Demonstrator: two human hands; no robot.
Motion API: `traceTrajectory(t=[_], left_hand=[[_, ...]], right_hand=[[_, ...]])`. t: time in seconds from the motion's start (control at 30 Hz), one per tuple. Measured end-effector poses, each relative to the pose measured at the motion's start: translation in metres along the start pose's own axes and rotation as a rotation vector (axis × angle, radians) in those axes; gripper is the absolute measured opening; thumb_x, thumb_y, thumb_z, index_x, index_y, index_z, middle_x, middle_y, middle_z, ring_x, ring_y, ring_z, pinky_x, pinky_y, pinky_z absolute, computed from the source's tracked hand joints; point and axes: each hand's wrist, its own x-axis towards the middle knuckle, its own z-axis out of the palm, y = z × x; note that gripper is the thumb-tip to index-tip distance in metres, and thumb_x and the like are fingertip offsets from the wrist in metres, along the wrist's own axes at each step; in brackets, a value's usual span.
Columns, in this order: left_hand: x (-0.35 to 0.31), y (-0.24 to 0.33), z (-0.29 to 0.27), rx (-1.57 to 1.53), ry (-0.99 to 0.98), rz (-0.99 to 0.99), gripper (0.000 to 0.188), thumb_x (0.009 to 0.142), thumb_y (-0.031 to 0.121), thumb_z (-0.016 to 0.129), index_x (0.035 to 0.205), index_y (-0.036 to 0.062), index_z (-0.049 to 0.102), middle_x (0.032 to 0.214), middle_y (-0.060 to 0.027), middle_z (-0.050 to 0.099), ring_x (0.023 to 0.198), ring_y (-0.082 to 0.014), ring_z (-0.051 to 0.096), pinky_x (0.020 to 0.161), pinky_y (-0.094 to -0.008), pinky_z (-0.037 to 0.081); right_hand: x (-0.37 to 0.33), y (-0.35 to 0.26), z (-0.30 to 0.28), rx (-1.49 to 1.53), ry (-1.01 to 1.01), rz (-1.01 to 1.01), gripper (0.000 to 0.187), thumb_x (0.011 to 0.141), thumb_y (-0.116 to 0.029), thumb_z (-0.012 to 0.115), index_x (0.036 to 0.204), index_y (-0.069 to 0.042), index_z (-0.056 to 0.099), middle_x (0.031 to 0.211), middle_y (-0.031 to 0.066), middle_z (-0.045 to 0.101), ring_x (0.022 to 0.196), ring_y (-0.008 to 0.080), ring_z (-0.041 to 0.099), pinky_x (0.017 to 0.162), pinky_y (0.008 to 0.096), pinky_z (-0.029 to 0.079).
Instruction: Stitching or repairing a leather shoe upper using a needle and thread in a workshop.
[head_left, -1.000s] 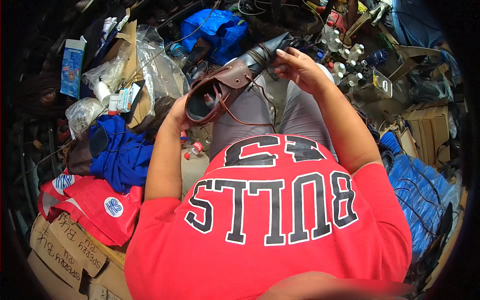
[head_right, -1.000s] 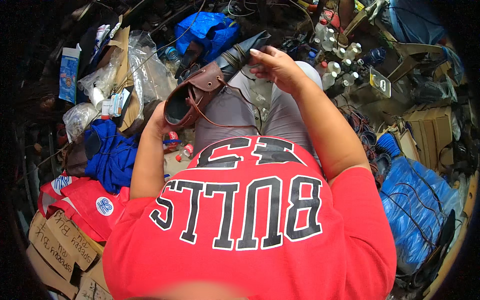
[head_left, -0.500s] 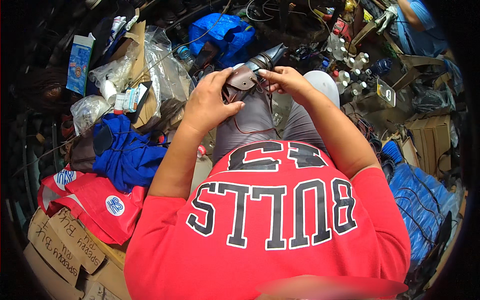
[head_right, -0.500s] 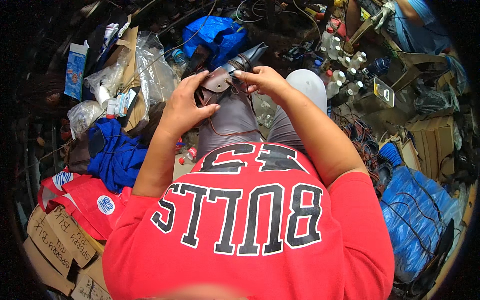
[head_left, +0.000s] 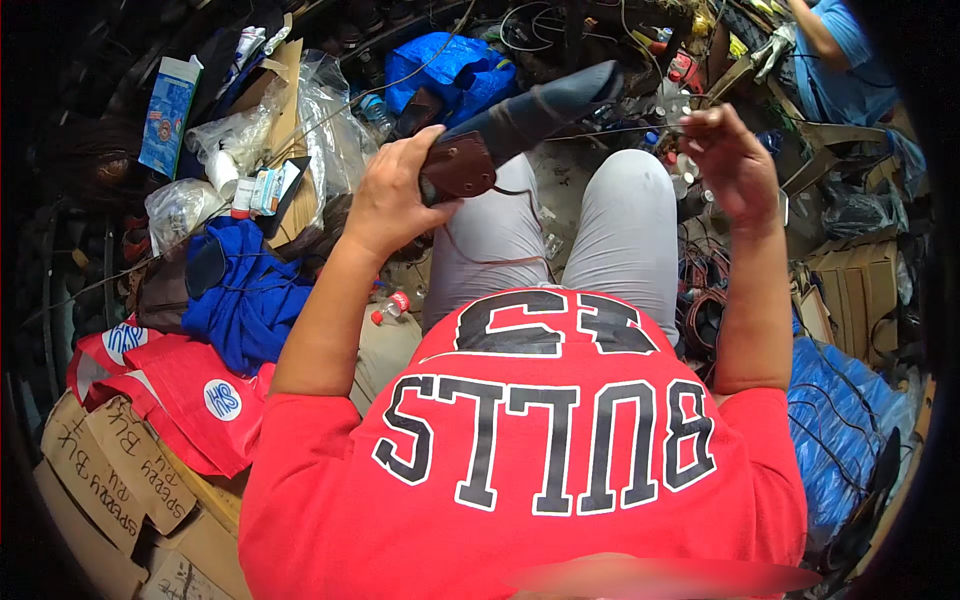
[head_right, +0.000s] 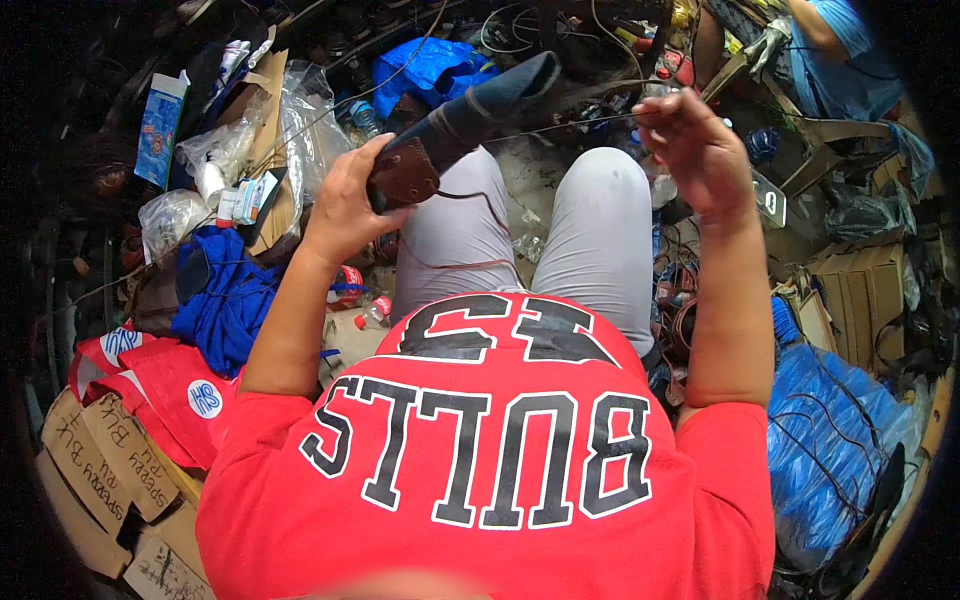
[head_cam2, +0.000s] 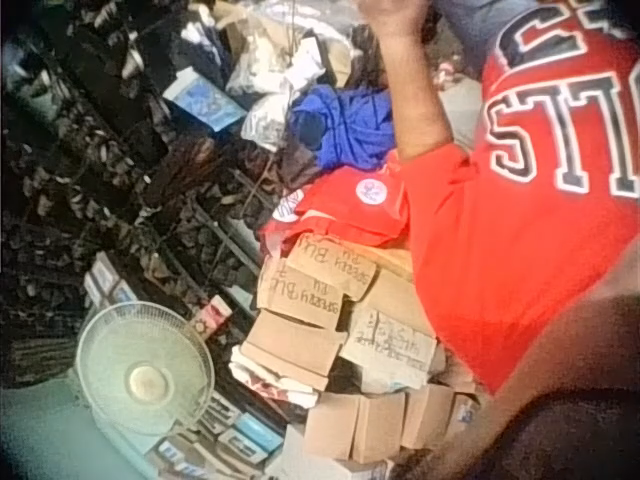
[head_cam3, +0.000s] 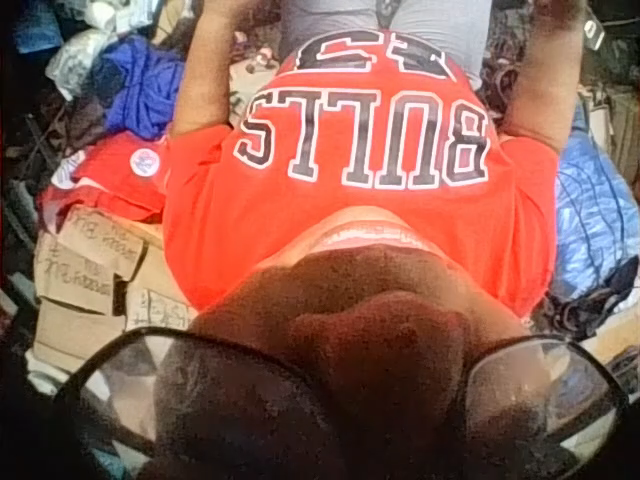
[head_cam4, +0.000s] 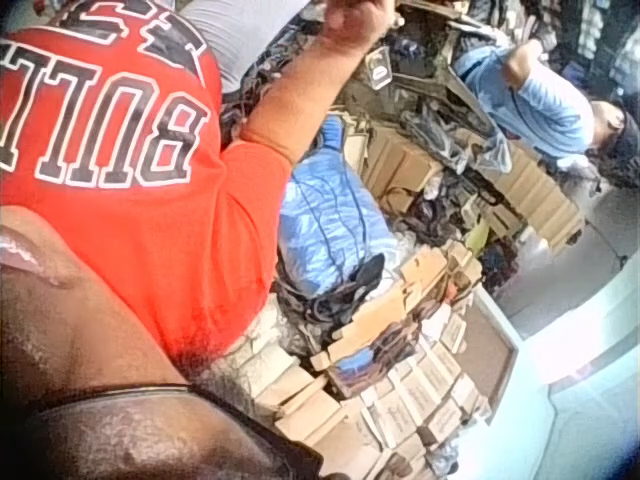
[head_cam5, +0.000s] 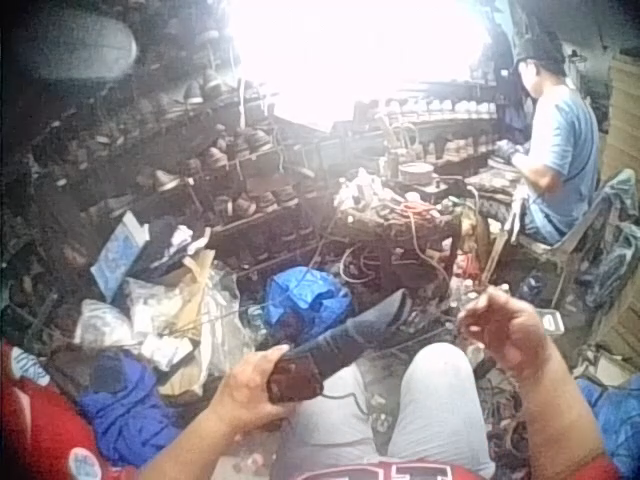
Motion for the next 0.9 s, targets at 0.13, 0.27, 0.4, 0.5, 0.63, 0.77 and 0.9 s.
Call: traceTrajectory(t=[0.13,0.27,0.4,0.5,0.63,0.77,0.9], left_hand=[[0.018,0.013,0.001,-0.083,0.02,0.022,0.078,0.056,0.019,0.083,0.126,0.0111,0.05,0.105,-0.0141,0.062,0.097,-0.034,0.058,0.087,-0.0414,0.046],[0.038,0.026,-0.005,-0.211,-0.02,0.025,0.072,0.057,0.023,0.082,0.122,0.0082,0.053,0.106,-0.0133,0.063,0.099,-0.0303,0.059,0.089,-0.0377,0.046],[0.048,0.045,-0.008,-0.719,-0.307,-0.226,0.068,0.061,0.026,0.084,0.118,0.0008,0.057,0.104,-0.0092,0.065,0.094,-0.0151,0.061,0.086,-0.0279,0.046],[0.046,0.044,0.014,-1.0,-0.343,-0.281,0.062,0.064,0.025,0.084,0.115,-0.0005,0.059,0.1,-0.0073,0.065,0.091,-0.0131,0.06,0.084,-0.0271,0.048],[0.035,0.048,0.034,-1.16,-0.423,-0.421,0.053,0.07,0.017,0.078,0.116,0.0001,0.058,0.105,-0.0044,0.062,0.096,-0.0112,0.056,0.087,-0.0257,0.044],[0.02,0.056,0.071,-1.205,-0.565,-0.497,0.049,0.07,0.017,0.079,0.112,0.0013,0.059,0.101,-0.0046,0.062,0.092,-0.0116,0.057,0.085,-0.0266,0.045],[0.005,0.057,0.1,-0.905,-0.538,-0.3,0.07,0.061,0.028,0.085,0.117,-0.0017,0.056,0.1,-0.0111,0.066,0.092,-0.0175,0.062,0.083,-0.0297,0.048]], right_hand=[[-0.015,-0.044,0.006,0.217,0.069,-0.21,0.025,0.096,-0.014,0.045,0.079,-0.003,0.059,0.093,0.0131,0.066,0.103,0.0255,0.06,0.098,0.0475,0.041],[-0.04,-0.08,0.002,0.396,0.099,-0.259,0.023,0.096,-0.011,0.046,0.074,-0.005,0.046,0.062,0.0021,0.039,0.062,0.0162,0.044,0.091,0.0412,0.041],[-0.057,-0.102,-0.015,0.253,0.197,-0.327,0.021,0.096,-0.011,0.049,0.077,-0.003,0.049,0.061,0.001,0.035,0.058,0.0131,0.04,0.074,0.0332,0.041],[-0.068,-0.097,-0.019,0.117,0.249,-0.333,0.023,0.097,-0.019,0.05,0.1,0.002,0.059,0.07,0.0031,0.048,0.074,0.0157,0.053,0.09,0.0405,0.044],[-0.085,-0.079,-0.013,0.204,-0.085,-0.346,0.037,0.097,-0.025,0.049,0.126,-0.002,0.053,0.107,0.0091,0.063,0.107,0.0234,0.057,0.104,0.051,0.036],[-0.086,-0.066,-0.019,0.25,-0.031,-0.482,0.042,0.097,-0.028,0.049,0.131,-0.003,0.048,0.124,0.0124,0.058,0.112,0.0233,0.055,0.106,0.0515,0.034],[-0.06,-0.068,-0.016,0.05,0.245,-0.48,0.041,0.1,-0.026,0.045,0.134,-0.002,0.045,0.108,0.0102,0.063,0.078,0.0123,0.052,0.083,0.0357,0.044]])
